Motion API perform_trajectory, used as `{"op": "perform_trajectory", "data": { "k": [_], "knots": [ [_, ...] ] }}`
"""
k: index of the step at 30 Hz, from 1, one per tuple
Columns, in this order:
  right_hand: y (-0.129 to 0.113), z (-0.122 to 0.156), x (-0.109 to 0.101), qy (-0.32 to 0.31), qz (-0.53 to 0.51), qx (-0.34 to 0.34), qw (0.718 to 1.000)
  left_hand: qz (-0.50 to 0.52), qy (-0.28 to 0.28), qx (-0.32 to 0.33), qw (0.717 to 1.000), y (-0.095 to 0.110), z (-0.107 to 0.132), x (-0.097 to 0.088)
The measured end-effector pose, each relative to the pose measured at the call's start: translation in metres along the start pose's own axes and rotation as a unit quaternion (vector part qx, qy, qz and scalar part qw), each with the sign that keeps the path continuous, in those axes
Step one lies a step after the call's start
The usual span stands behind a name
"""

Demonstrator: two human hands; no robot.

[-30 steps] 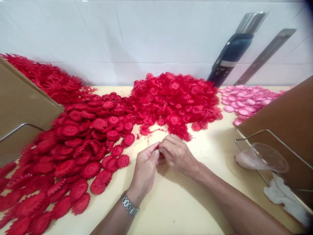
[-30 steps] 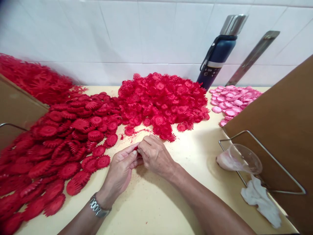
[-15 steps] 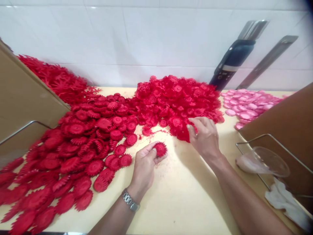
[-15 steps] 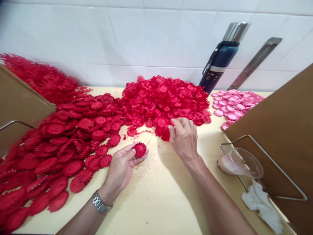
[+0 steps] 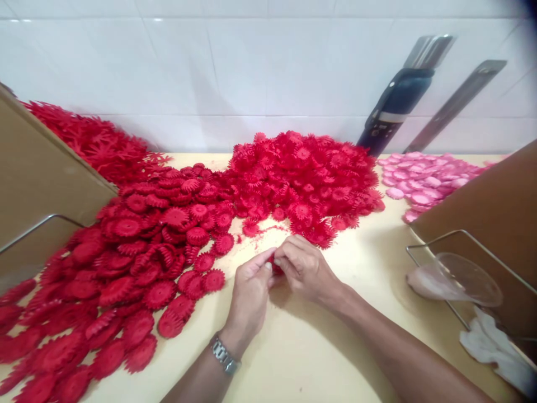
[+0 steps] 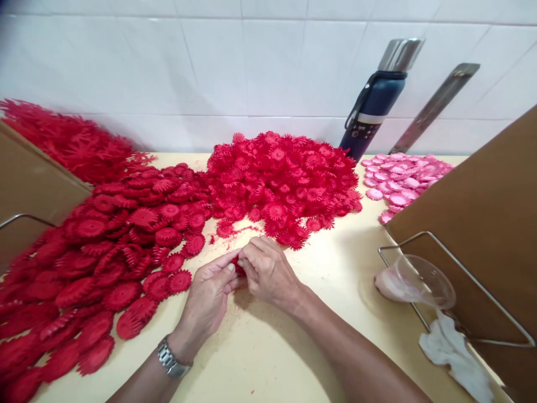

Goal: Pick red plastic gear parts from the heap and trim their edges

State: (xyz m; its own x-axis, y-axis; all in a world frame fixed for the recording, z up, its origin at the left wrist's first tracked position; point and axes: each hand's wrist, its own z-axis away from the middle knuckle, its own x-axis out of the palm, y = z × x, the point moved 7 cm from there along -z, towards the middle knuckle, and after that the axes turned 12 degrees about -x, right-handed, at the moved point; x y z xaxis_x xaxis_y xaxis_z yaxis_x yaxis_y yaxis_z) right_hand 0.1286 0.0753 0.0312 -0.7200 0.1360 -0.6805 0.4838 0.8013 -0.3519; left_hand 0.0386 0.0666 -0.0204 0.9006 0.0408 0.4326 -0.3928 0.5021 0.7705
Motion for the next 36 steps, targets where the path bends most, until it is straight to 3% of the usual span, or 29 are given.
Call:
{"op": "perform_trajectory", "data": {
  "k": [9,12,15,18,20,22,24,26,29,33,36],
  "knots": [
    [0.005,0.003,0.0,0.042,-0.094,0.079,0.992,0.011,0.045,-0.001,0.999,0.001,-0.001,-0.006],
    [0.018,0.009,0.001,0.075,-0.186,0.174,0.964,0.03,0.052,0.009,0.998,0.004,0.0,-0.008],
    [0.039,0.016,-0.014,0.162,-0.251,0.229,0.926,0.045,0.064,0.008,0.997,0.006,0.0,-0.012],
    [0.061,0.023,-0.05,0.212,-0.099,0.243,0.941,0.054,0.072,0.01,0.996,0.007,0.0,-0.014],
    [0.062,0.02,-0.071,0.189,0.082,0.211,0.956,0.057,0.072,0.013,0.996,0.007,0.0,-0.013],
    [0.049,0.012,-0.076,0.16,0.196,0.14,0.957,0.053,0.075,0.017,0.996,0.007,0.0,-0.013],
    [0.03,0.003,-0.063,0.118,0.171,0.067,0.976,0.033,0.067,0.027,0.997,0.008,0.0,-0.011],
    [0.01,-0.004,-0.037,0.048,0.075,0.004,0.996,0.01,0.044,0.031,0.998,0.008,-0.001,-0.007],
    [-0.005,-0.006,-0.007,-0.022,0.018,-0.017,0.999,-0.006,0.025,0.02,0.999,0.003,-0.001,-0.005],
    [-0.001,-0.001,0.003,-0.026,0.02,0.0,0.999,-0.012,0.023,0.016,1.0,0.0,0.0,-0.004],
    [0.001,0.0,0.0,0.004,-0.008,0.023,1.0,-0.003,0.043,0.005,0.999,0.002,0.0,-0.007]
  ]
}}
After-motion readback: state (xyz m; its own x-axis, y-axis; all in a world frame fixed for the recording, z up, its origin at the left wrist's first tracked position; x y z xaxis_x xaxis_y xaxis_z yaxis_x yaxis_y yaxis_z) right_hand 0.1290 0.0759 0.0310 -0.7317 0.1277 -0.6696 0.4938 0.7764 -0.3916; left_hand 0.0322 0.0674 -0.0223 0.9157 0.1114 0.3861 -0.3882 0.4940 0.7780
